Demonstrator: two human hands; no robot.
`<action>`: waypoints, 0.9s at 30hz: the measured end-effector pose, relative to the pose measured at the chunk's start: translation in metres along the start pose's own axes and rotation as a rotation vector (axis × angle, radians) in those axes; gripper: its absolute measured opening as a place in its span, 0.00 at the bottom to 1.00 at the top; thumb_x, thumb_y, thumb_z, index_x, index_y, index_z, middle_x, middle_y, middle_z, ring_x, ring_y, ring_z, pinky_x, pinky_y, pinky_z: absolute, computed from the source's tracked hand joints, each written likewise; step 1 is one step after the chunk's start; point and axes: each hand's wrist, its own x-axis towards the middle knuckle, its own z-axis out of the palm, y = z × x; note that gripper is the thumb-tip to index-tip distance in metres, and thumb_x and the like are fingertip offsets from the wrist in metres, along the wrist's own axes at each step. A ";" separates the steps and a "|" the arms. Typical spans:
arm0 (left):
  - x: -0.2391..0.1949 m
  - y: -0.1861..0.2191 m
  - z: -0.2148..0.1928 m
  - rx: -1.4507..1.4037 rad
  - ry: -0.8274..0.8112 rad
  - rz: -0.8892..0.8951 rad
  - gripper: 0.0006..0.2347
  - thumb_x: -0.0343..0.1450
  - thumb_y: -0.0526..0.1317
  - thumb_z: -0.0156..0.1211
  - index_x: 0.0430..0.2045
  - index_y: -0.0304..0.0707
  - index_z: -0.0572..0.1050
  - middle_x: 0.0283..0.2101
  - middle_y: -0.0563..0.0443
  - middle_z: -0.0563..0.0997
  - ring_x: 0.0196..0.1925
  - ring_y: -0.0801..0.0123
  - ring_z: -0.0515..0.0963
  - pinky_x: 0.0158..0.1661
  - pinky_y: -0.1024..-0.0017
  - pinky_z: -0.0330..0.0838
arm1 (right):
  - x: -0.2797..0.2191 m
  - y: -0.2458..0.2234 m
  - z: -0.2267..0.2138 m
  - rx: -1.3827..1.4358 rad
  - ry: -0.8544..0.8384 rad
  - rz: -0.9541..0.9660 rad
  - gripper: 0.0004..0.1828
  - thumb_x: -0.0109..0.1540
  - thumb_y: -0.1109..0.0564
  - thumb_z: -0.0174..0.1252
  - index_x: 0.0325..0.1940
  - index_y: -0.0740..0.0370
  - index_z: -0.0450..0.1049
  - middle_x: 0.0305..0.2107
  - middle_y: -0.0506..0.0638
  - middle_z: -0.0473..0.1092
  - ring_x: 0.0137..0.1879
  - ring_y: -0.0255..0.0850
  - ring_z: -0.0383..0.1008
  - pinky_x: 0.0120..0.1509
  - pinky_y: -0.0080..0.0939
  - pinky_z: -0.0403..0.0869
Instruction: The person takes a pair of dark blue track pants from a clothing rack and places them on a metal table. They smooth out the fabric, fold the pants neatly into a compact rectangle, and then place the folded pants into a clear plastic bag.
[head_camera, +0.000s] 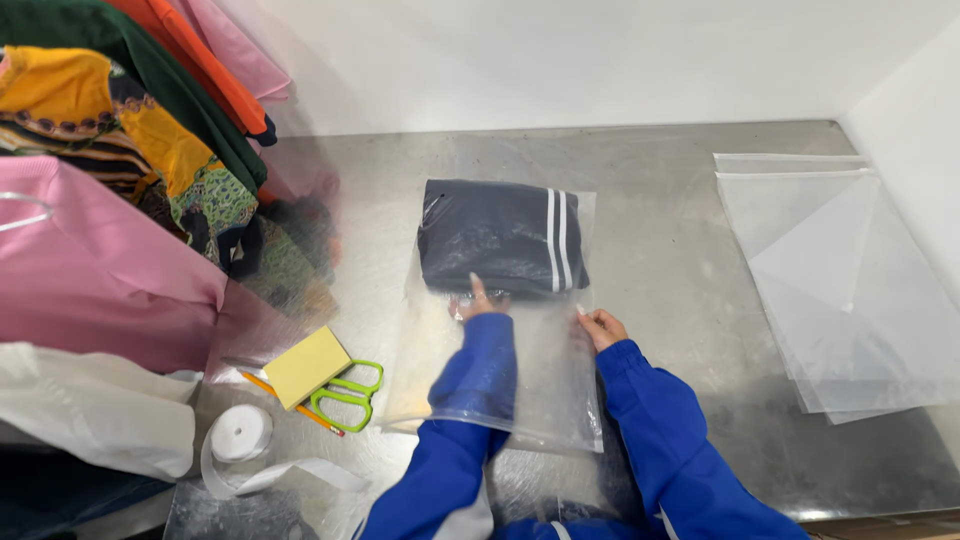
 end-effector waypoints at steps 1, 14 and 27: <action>0.016 -0.006 -0.010 -0.004 0.001 -0.005 0.38 0.71 0.49 0.65 0.73 0.72 0.44 0.73 0.27 0.40 0.74 0.33 0.51 0.72 0.53 0.56 | 0.000 0.000 -0.006 -0.005 -0.004 0.000 0.16 0.60 0.44 0.67 0.28 0.56 0.75 0.21 0.47 0.66 0.31 0.38 0.68 0.35 0.35 0.68; -0.021 -0.067 -0.087 -1.069 -0.042 0.008 0.16 0.74 0.45 0.60 0.55 0.55 0.64 0.47 0.44 0.83 0.45 0.52 0.85 0.42 0.55 0.82 | -0.048 -0.090 0.012 0.382 -0.143 0.268 0.46 0.66 0.45 0.62 0.74 0.67 0.42 0.60 0.72 0.65 0.61 0.63 0.70 0.55 0.61 0.75; -0.152 -0.148 -0.172 -0.733 -0.204 0.020 0.11 0.72 0.44 0.60 0.39 0.36 0.80 0.43 0.42 0.87 0.40 0.61 0.87 0.36 0.72 0.81 | 0.110 -0.021 0.016 0.595 -0.226 0.167 0.16 0.62 0.68 0.61 0.52 0.77 0.67 0.41 0.64 0.75 0.44 0.51 0.83 0.49 0.48 0.84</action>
